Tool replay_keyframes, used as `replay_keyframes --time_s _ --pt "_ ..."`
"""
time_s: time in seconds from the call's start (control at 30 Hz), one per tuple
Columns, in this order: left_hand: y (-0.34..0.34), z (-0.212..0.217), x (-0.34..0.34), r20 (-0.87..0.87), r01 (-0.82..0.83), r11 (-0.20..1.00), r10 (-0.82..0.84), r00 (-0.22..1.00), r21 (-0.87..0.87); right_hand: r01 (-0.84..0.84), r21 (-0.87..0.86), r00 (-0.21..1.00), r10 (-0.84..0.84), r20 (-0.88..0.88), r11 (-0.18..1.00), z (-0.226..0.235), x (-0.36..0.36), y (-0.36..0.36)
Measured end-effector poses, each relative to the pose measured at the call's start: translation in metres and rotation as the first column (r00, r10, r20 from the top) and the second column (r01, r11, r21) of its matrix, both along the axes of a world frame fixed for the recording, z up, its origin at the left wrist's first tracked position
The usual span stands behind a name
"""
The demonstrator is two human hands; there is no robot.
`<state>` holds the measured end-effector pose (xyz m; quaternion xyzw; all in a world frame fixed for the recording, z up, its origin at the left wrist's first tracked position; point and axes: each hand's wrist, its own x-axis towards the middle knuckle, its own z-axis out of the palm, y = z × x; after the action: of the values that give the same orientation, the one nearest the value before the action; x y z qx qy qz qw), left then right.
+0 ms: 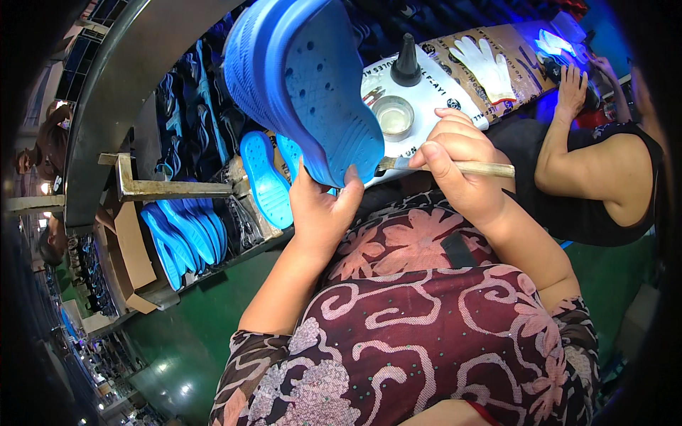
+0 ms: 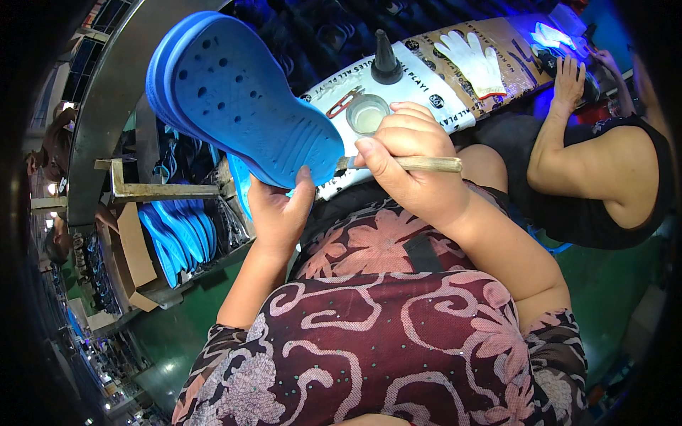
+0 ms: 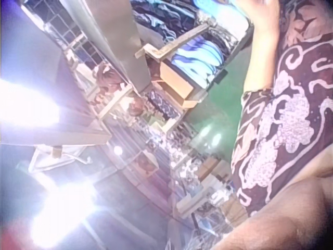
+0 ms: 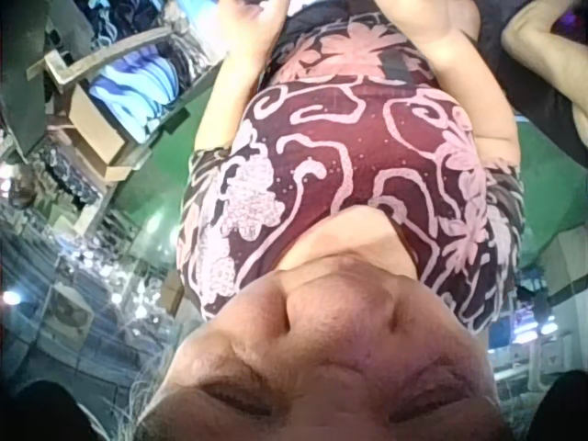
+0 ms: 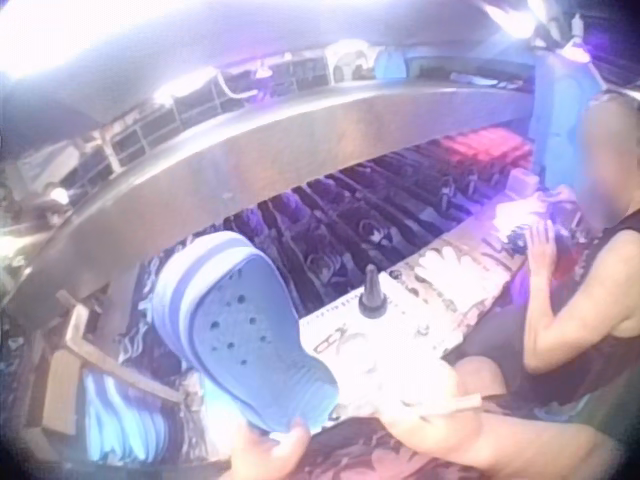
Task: The person applies adhesive to shoe soles by dipping a brush into a dish, spreading the liquid onto the soles, and placing them onto an overhead conveyor belt.
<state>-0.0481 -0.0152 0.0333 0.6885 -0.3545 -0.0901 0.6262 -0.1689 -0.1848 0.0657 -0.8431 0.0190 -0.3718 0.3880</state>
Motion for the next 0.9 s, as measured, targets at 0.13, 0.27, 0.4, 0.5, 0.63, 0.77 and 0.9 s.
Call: replay_keyframes --time_s 0.13,0.27,0.4,0.5,0.63,0.77,0.9 --pt "0.001 -0.003 0.001 0.041 -0.016 1.000 0.017 0.999 -0.017 -0.021 -0.042 0.998 0.019 -0.053 0.999 -0.006 0.005 0.001" --pt "0.003 -0.006 0.005 0.112 -0.051 0.999 0.051 0.992 0.000 0.022 -0.008 0.996 -0.023 -0.086 1.000 -0.003 -0.001 -0.002" --pt "0.004 -0.011 0.003 0.100 -0.056 0.998 0.056 0.993 -0.003 0.040 0.059 0.996 -0.035 -0.088 0.997 -0.002 -0.002 -0.002" --pt "0.004 -0.014 0.002 0.126 -0.038 0.999 0.041 0.991 -0.026 -0.003 -0.028 0.998 0.001 -0.059 1.000 -0.005 0.005 0.001" --pt "0.004 -0.016 0.003 0.179 -0.039 0.998 0.046 0.983 -0.045 0.017 -0.065 0.995 -0.023 -0.092 0.998 -0.007 0.006 0.001" --pt "0.003 -0.017 0.001 0.167 -0.039 0.998 0.048 0.985 -0.056 0.061 -0.004 0.995 -0.061 -0.081 0.998 -0.007 0.003 -0.001" --pt "0.000 -0.019 -0.001 0.206 -0.047 0.998 0.054 0.977 -0.039 0.010 -0.111 0.999 -0.015 -0.047 0.994 -0.009 0.003 0.003"
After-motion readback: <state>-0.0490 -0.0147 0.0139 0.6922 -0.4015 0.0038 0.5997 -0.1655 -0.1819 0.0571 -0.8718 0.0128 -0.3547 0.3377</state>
